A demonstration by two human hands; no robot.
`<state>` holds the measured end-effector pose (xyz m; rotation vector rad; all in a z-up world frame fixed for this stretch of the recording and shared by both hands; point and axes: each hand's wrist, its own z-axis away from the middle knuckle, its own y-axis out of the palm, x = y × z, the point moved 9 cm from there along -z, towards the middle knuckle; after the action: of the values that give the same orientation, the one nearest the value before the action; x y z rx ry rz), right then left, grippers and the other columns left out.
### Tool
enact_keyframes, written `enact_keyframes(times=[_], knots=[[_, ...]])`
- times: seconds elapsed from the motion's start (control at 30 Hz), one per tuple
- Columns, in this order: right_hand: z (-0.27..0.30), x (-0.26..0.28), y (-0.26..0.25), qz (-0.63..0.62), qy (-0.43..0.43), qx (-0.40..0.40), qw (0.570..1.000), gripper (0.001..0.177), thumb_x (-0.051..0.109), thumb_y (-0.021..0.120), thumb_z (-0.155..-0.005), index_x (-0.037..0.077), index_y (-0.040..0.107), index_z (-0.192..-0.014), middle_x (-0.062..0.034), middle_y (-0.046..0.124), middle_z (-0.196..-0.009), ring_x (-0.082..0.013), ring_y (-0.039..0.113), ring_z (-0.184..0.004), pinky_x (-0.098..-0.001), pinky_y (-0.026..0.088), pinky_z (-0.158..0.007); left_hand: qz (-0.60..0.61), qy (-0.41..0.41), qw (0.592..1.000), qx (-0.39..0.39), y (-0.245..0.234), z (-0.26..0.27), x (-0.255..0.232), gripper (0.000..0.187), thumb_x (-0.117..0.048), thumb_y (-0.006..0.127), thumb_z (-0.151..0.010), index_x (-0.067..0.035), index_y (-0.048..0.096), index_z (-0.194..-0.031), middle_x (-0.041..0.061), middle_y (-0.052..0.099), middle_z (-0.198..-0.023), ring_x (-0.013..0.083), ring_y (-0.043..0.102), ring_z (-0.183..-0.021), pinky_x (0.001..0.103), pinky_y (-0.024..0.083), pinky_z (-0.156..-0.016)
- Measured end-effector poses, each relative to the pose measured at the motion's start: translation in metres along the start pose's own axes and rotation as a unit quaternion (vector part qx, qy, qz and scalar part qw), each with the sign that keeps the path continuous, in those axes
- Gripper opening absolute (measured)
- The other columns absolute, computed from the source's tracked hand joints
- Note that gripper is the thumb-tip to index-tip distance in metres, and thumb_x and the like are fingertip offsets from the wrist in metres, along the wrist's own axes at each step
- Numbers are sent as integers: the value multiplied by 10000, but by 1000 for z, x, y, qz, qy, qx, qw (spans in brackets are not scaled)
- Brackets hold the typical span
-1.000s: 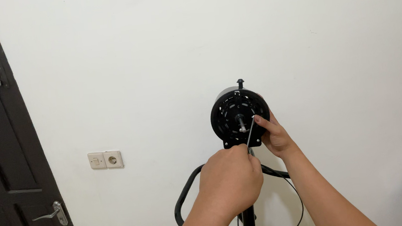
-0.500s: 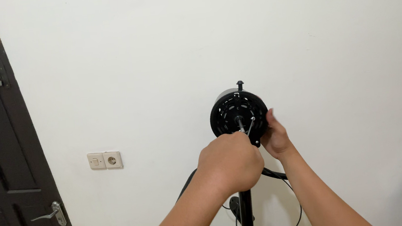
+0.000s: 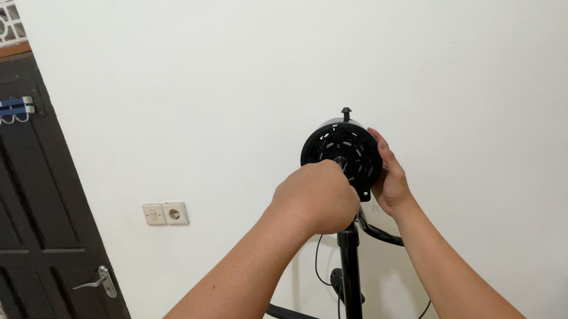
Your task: The person assembles a standing fan by attaching the motor housing to the stand and securing it with screws. They then place the front fan cage onto the motor assembly.
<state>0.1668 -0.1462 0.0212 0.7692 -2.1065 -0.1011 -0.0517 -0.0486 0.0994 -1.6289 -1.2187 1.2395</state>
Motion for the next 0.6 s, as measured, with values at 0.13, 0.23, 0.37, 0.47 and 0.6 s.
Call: enact_keyframes(times=[0.13, 0.23, 0.37, 0.47, 0.6], knots=[[4, 8, 6, 8, -31, 3, 999, 850, 626, 523, -932, 155, 294, -1603, -71, 448, -1554, -226, 437, -1430, -394, 376, -1167, 42, 13, 997, -61, -1, 19, 4, 251, -161, 535, -913, -9, 730, -878, 190, 735, -848, 332, 714, -803, 448, 563, -742], [27, 4, -33, 73, 6, -77, 994, 798, 523, 538, -910, 213, 255, -1589, 40, 281, -1589, -242, 345, -1408, -459, 338, -1068, 151, 48, 981, -110, 31, 58, 27, 265, -191, 477, -990, -13, 661, -1060, 182, 729, -856, 336, 697, -815, 439, 521, -780], [143, 6, -122, 97, -66, -113, 987, 579, 432, 632, -1052, 103, 469, -1500, -108, 539, -1495, -280, 604, -1334, -408, 498, -1102, 385, -43, 922, 6, 156, 118, 86, 171, -180, 467, -987, -79, 558, -1092, 122, 654, -712, 256, 660, -660, 384, 513, -630], [301, -17, -222, 141, -112, -255, 950, 412, 441, 586, -1126, 65, 581, -1293, -91, 654, -1258, -201, 637, -1055, -320, 514, -918, 476, -54, 877, -31, 261, 137, 111, 51, -88, 488, -969, -59, 525, -990, 60, 576, -775, 166, 570, -710, 319, 485, -654], [544, -38, -361, 383, -71, -493, 778, 299, 277, 526, -1142, 5, 634, -1203, -125, 649, -1218, -220, 624, -1047, -335, 501, -935, 547, -183, 816, -30, 427, 187, 155, 27, -57, 556, -920, -55, 531, -911, 11, 473, -729, 99, 441, -657, 272, 383, -566]])
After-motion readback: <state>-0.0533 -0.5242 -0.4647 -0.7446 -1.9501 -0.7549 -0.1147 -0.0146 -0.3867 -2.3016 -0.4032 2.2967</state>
